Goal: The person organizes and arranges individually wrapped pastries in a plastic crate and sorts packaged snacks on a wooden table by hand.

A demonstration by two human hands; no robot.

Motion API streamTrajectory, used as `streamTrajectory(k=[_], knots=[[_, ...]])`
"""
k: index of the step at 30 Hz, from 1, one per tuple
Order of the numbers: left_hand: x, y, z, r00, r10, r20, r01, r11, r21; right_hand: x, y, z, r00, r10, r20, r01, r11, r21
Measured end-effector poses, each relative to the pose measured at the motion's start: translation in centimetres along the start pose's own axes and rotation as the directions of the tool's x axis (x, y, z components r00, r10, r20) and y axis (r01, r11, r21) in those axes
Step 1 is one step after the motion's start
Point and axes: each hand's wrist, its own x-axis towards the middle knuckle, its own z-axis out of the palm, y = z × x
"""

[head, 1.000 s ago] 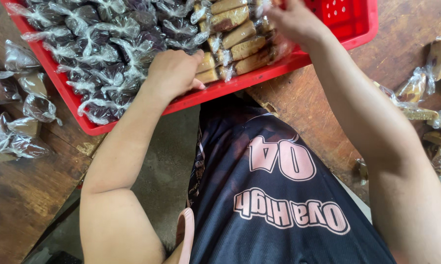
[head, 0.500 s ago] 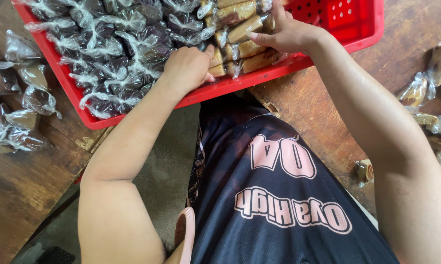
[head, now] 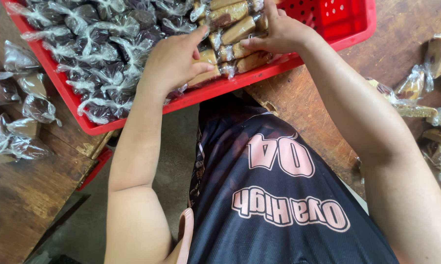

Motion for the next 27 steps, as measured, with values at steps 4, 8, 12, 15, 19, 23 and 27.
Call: streamTrajectory(k=[4, 8, 12, 15, 19, 23, 27], knots=[[0.7, 0.2, -0.6, 0.985, -0.168, 0.046, 0.167, 0.986, 0.021, -0.5, -0.4, 0.2, 0.997, -0.017, -0.079, 0.01, 0.996, -0.085], [1.7, -0.9, 1.8, 0.966, -0.136, 0.222, 0.111, 0.986, 0.124, 0.0, 0.1, 0.6, 0.991, -0.061, -0.119, 0.051, 0.995, -0.081], [2.7, -3.2, 4.1, 0.955, -0.059, 0.29, 0.044, 0.997, 0.057, -0.3, -0.5, 0.6, 0.994, -0.007, -0.106, -0.004, 0.994, -0.105], [3.3, -3.8, 4.9, 0.945, -0.122, 0.305, 0.116, 0.993, 0.039, -0.6, -1.6, 0.6, 0.992, 0.052, -0.113, -0.063, 0.993, -0.098], [3.2, -3.0, 4.7, 0.934, -0.115, 0.338, 0.092, 0.992, 0.082, -1.5, -3.4, -0.6, 0.991, 0.03, -0.133, -0.047, 0.991, -0.127], [1.7, -1.9, 3.8, 0.941, -0.194, 0.278, 0.181, 0.981, 0.071, -4.7, -4.9, -2.4, 0.981, 0.107, -0.161, -0.123, 0.988, -0.09], [-1.9, -1.4, 3.5, 0.949, -0.313, 0.044, 0.289, 0.803, -0.521, -9.8, 1.6, -4.4, 0.487, -0.39, -0.782, 0.559, 0.827, -0.064]])
